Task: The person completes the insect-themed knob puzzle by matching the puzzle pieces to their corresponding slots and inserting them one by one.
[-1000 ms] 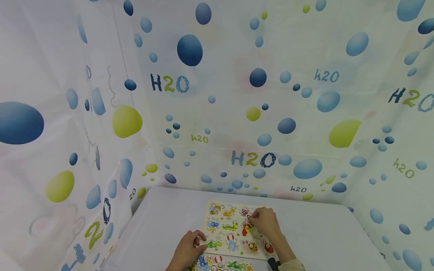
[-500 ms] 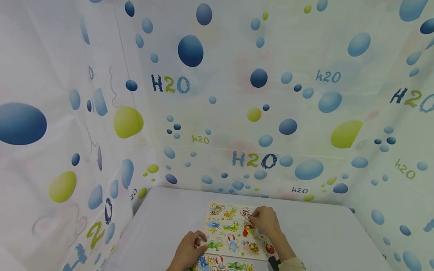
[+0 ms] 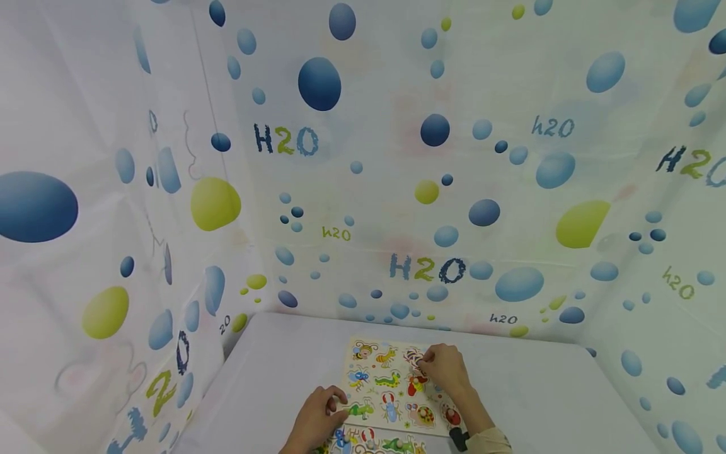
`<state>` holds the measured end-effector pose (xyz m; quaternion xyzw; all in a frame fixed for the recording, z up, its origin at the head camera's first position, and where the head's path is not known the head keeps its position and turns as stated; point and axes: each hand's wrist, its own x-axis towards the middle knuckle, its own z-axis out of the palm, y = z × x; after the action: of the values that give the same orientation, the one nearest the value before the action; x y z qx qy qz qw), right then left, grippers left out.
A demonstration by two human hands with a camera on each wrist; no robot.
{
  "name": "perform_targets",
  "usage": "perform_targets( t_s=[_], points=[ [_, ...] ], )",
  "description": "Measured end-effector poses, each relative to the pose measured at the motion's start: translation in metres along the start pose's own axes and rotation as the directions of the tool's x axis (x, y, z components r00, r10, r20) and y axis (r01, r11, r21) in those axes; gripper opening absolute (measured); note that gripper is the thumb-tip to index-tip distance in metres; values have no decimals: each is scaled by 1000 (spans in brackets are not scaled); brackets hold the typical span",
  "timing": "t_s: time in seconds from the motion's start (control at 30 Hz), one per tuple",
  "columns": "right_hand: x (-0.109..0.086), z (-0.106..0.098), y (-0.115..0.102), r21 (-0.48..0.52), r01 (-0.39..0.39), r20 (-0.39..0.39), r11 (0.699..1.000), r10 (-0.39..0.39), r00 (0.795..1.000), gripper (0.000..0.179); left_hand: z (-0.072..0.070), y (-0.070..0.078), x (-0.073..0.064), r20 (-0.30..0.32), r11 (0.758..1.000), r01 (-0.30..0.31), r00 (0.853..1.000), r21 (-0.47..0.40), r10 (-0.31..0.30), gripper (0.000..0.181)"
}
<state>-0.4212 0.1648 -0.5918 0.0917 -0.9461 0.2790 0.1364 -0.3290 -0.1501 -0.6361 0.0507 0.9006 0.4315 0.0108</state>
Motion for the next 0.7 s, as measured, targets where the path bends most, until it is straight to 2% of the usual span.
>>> perform_targets(
  t_s=[0.23,0.43,0.7],
  points=[
    [3,2,0,2,-8,2,1000,8,1000,18,-1,2,-1,4,1000,4,1000,-12,-4,18],
    [6,5,1,6,20,-9,1000,-20,1000,18,-1,2,-1,-1,1000,3,1000,-2,-3,18],
    [8,7,1,0,-6,17,1000,6,1000,18,-2,4,-4,-1,1000,5,1000,-5,-5,18]
  ],
)
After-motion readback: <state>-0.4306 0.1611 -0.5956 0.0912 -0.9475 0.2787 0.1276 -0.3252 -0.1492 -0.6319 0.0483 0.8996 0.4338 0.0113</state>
